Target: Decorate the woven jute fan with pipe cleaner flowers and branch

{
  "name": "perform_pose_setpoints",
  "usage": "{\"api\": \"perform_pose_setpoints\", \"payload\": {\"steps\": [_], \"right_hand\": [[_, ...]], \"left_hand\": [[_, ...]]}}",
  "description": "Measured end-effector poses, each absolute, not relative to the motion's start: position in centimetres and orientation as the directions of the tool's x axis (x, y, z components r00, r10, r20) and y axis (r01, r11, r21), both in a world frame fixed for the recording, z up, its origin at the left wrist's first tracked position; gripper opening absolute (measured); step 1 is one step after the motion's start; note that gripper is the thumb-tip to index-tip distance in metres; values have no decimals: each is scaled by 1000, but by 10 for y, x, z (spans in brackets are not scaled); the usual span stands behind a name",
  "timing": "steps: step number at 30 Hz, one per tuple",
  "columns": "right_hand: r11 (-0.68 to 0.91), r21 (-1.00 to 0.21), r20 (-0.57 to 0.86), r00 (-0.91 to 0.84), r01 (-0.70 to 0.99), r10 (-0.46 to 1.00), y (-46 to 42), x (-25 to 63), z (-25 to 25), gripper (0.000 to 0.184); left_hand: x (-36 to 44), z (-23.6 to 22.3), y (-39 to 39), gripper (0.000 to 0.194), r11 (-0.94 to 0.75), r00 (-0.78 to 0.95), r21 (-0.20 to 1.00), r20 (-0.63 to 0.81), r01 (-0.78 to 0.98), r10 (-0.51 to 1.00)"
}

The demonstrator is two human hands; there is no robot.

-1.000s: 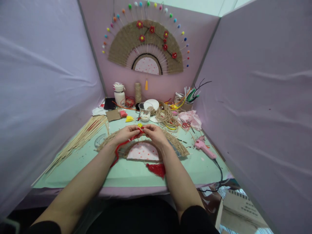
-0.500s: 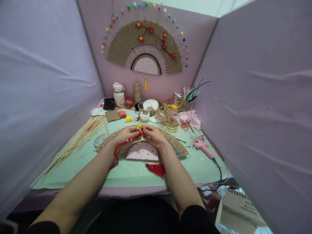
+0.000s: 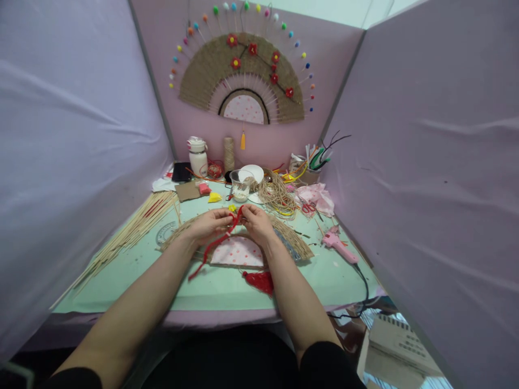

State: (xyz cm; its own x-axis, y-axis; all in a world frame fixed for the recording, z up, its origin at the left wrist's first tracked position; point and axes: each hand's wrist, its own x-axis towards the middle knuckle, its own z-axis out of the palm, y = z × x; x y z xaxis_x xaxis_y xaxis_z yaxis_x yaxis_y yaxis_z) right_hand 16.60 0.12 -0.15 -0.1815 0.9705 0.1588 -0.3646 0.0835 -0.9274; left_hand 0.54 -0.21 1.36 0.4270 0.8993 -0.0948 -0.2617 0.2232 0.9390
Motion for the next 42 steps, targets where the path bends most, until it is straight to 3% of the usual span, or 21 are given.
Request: {"api": "perform_pose_setpoints", "payload": {"steps": [5,11,16,22,26,33,42], "right_hand": [[219,-947,234,-36,-234,972,3,167,-1,34],[336,-942,336,-3,16,942,-2,163,-1,25],[421,-885,426,-19,198,904,-4,159,-3,20],[440,-854,455,-11,277,891,-6,157,-3,18],[447,-847,465,-9,287,885,-4,158,-6,18],[345,-937,346,9,56,938,0,158,-9,17],[378,-924,377,-21,51,926,1,158,-12,17]], "left_hand": [[4,7,9,36,212,222,934,-150,-288,964],[6,9,8,33,83,67,974,-70,-211,995],[12,9,1,30,-18,76,992,28,-128,997],[16,7,1,33,9,105,968,18,-251,994],[14,3,4,34,-3,135,965,40,-263,990],[12,2,5,32,48,203,967,4,-251,979],[15,6,2,31,61,206,929,17,-366,978]]}}
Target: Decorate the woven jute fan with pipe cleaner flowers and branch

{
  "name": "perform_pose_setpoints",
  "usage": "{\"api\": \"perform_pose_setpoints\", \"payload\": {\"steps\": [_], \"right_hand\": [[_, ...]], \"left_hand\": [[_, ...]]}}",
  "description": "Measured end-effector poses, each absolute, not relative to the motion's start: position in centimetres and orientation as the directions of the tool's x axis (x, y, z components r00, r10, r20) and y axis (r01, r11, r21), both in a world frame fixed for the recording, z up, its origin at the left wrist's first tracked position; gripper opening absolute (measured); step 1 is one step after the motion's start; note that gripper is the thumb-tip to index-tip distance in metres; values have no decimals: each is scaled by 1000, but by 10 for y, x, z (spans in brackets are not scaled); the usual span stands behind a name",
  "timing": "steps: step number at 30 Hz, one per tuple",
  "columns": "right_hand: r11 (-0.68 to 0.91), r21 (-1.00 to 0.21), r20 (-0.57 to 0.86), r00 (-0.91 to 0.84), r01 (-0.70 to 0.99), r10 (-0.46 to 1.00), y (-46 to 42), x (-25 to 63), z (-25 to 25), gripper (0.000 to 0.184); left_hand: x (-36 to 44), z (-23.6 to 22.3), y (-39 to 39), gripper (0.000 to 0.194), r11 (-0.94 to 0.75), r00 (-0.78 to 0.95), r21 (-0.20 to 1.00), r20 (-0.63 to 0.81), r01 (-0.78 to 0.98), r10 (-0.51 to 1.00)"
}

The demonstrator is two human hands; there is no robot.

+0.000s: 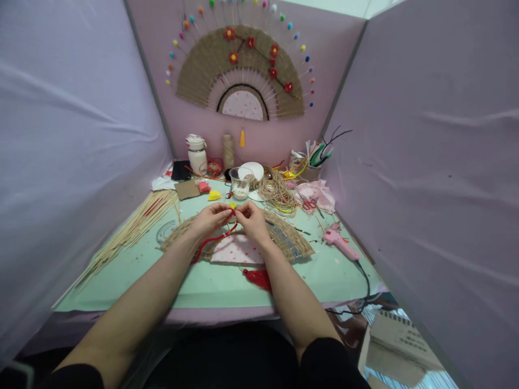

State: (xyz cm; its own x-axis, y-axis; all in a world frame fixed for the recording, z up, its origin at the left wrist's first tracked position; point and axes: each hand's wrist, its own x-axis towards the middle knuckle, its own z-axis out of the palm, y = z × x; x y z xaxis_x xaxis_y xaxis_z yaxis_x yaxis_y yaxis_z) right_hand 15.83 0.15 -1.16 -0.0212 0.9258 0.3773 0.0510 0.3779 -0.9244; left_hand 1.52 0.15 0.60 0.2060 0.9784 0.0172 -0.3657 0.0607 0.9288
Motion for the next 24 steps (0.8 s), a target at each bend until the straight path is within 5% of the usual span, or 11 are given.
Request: {"api": "perform_pose_setpoints", "payload": {"steps": [17,24], "right_hand": [[283,-959,282,-173,-22,944,5,165,-12,22],[319,-946,316,-44,64,948,6,163,-16,20]], "left_hand": [[7,-5,11,27,50,334,975,26,-217,942],[13,-7,15,16,-143,24,979,148,-146,989]]}}
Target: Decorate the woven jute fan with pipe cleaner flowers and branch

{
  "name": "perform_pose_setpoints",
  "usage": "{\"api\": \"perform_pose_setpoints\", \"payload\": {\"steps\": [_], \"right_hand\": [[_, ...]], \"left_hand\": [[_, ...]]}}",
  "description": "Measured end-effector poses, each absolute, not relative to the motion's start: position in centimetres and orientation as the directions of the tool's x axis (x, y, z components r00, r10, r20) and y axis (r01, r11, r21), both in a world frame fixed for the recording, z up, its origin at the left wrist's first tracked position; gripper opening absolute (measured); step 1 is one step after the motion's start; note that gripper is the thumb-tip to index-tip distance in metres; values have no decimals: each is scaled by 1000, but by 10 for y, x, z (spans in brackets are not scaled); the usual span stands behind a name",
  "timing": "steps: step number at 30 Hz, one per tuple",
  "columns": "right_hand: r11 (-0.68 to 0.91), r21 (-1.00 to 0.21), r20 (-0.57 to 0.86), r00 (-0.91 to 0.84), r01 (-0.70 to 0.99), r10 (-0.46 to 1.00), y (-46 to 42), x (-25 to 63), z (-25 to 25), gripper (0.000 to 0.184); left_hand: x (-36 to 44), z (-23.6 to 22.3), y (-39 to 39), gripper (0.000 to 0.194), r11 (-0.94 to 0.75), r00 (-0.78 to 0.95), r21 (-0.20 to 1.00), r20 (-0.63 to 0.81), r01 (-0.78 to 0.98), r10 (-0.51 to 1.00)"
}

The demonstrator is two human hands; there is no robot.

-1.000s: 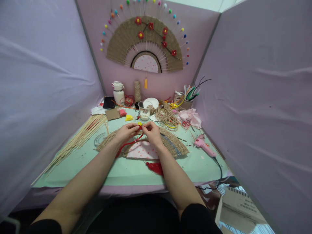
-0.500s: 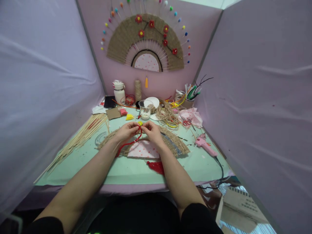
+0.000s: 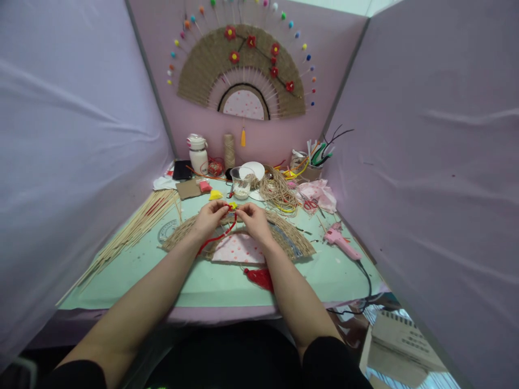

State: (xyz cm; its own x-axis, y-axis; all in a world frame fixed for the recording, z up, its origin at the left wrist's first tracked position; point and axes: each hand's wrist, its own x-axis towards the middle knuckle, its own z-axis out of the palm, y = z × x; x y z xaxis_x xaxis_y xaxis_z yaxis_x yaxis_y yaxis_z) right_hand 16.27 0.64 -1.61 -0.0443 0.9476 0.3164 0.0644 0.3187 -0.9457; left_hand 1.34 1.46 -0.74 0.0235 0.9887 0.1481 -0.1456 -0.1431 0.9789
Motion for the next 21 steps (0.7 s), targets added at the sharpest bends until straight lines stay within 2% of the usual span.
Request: {"api": "perform_pose_setpoints", "payload": {"steps": [3,7,12,17,21], "right_hand": [[340,-935,336,-53,96,940,6,160,-18,19],[343,-934,341,-33,98,939,7,158,-19,18],[329,-940,325,-58,92,944,8,160,-20,19],[309,-948,306,-48,77,951,9,161,-21,21],[303,-948,302,-19,101,953,6,160,-16,24]], "left_hand": [[15,-8,12,14,-197,12,976,199,-88,980],[17,-8,10,14,-180,50,980,184,-85,982],[18,-7,10,17,-66,108,975,90,-211,990],[17,-7,9,24,57,245,939,29,-339,969],[15,-6,12,23,-9,99,966,35,-259,994]]}}
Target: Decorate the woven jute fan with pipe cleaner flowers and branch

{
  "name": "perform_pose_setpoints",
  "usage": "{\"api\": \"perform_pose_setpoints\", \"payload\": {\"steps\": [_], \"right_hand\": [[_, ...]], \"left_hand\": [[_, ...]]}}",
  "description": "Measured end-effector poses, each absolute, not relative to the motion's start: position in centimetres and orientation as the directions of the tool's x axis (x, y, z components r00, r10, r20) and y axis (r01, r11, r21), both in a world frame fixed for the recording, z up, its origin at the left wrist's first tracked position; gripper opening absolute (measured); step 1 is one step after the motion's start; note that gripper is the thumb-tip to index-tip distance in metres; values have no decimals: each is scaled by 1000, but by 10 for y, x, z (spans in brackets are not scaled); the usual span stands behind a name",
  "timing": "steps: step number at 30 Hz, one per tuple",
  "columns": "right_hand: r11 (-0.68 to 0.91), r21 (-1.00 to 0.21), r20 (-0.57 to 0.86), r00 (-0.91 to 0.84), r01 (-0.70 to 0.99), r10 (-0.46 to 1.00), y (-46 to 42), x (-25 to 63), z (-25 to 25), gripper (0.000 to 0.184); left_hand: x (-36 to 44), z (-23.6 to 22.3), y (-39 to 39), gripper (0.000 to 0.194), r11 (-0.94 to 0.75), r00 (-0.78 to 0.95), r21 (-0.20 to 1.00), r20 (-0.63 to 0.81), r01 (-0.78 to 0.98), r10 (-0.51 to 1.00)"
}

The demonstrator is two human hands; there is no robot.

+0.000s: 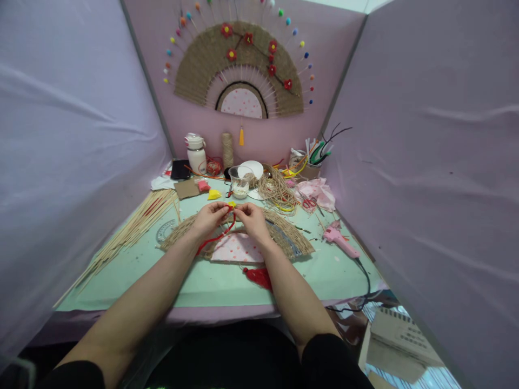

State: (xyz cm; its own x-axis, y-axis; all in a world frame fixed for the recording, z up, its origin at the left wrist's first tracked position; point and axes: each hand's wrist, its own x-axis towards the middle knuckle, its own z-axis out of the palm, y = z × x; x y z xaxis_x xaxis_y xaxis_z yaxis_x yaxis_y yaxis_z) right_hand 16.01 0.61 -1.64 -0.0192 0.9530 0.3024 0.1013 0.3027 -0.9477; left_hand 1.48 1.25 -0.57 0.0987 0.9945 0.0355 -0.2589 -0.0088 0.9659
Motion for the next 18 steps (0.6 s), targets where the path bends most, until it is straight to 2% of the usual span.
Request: {"api": "perform_pose_setpoints", "payload": {"steps": [3,8,13,18], "right_hand": [[334,-920,351,54,208,935,1,159,-10,20],[367,-883,406,84,293,910,-7,156,-4,17],[372,-897,389,27,240,921,-3,157,-8,16],[308,-947,304,-60,86,951,3,160,-13,17]], "left_hand": [[14,-6,14,20,-104,22,987,107,-123,994],[17,-7,9,16,-177,106,984,174,20,979],[17,-7,8,16,-184,121,982,180,29,976],[13,-10,11,20,-168,105,984,162,55,981]]}}
